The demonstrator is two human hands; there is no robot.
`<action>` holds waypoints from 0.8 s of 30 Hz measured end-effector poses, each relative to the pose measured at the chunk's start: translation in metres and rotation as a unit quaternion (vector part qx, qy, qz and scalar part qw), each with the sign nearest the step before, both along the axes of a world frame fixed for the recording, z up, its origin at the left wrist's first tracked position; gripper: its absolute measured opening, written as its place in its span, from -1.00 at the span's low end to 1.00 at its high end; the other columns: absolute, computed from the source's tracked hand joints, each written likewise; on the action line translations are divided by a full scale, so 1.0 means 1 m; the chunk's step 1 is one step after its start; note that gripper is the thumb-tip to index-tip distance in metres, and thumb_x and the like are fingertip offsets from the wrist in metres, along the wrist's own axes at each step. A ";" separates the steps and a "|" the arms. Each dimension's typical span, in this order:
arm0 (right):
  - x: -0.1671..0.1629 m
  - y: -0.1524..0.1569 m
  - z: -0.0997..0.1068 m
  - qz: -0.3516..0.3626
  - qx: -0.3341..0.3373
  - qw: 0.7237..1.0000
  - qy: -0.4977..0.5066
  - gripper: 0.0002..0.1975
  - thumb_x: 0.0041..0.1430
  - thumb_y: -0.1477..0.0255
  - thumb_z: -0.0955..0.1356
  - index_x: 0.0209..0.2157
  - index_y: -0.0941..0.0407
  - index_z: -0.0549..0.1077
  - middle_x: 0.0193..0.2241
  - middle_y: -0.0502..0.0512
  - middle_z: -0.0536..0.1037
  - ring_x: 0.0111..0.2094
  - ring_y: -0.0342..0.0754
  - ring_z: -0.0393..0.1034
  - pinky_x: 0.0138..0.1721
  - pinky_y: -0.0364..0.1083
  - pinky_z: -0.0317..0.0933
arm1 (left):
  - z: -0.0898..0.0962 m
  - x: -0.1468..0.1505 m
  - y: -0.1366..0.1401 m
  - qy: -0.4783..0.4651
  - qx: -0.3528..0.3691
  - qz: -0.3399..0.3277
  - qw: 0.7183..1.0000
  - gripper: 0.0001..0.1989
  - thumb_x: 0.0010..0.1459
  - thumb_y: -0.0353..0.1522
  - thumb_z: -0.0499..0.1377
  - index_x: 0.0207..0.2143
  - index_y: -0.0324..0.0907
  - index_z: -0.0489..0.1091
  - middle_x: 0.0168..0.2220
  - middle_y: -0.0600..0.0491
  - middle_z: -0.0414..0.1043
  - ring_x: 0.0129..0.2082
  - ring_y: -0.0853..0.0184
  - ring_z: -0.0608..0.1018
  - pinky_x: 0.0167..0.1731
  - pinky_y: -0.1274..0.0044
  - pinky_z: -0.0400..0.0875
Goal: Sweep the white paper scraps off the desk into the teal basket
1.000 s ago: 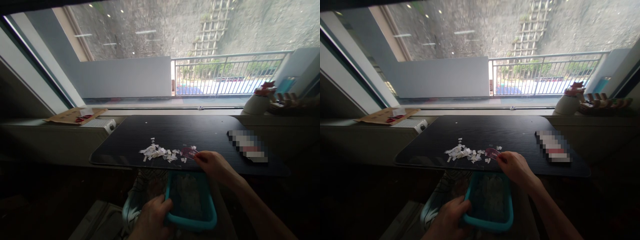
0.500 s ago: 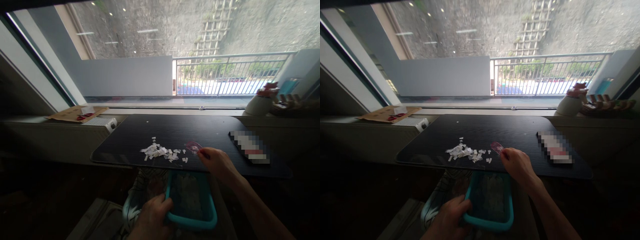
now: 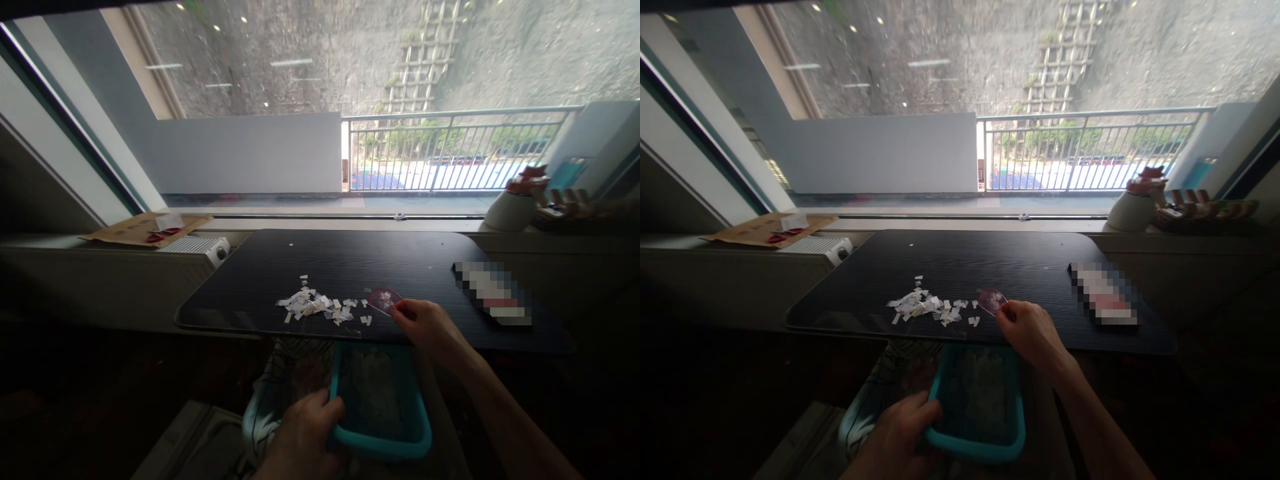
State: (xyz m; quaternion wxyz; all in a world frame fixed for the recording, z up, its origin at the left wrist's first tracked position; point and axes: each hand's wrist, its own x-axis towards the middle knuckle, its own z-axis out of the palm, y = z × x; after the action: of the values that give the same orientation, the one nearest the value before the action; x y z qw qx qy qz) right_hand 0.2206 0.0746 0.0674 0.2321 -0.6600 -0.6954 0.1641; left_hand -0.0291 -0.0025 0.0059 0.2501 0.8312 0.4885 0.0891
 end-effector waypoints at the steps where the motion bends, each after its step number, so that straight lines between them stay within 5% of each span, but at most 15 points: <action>1: -0.002 0.003 -0.002 -0.002 -0.003 1.000 0.018 -0.65 0.18 0.23 0.22 -0.33 0.13 0.56 -0.52 0.06 0.54 -0.51 -0.10 0.36 -0.50 -0.16 0.06 | 0.000 0.000 0.000 0.001 0.001 -0.001 1.000 -0.87 -0.12 -0.47 0.16 -0.47 -0.14 0.25 -0.37 0.07 0.33 -0.37 0.30 0.41 -0.44 0.56 0.13; 7: -0.008 0.016 -0.011 -0.005 0.019 0.996 0.083 -0.64 0.14 0.23 0.25 -0.30 0.17 0.57 -0.52 0.03 0.56 -0.48 -0.10 0.40 -0.47 -0.17 0.11 | -0.002 -0.002 0.001 -0.001 0.005 0.001 1.000 -0.85 -0.16 -0.49 0.15 -0.47 -0.13 0.26 -0.37 0.08 0.34 -0.36 0.30 0.41 -0.45 0.56 0.14; 24: -0.005 0.012 0.000 -0.037 0.012 0.999 0.008 -0.66 0.16 0.25 0.23 -0.36 0.11 0.57 -0.51 0.06 0.56 -0.46 -0.06 0.40 -0.45 -0.15 0.11 | 0.001 -0.001 0.002 0.016 -0.027 -0.004 0.999 -0.84 -0.14 -0.47 0.16 -0.46 -0.12 0.24 -0.36 0.10 0.33 -0.35 0.31 0.41 -0.43 0.56 0.15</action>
State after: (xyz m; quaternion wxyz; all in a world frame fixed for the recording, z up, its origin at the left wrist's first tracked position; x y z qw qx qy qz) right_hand 0.2157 0.0869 0.0673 0.2516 -0.6808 -0.6708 0.1523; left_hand -0.0297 -0.0009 0.0064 0.2649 0.8273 0.4917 0.0612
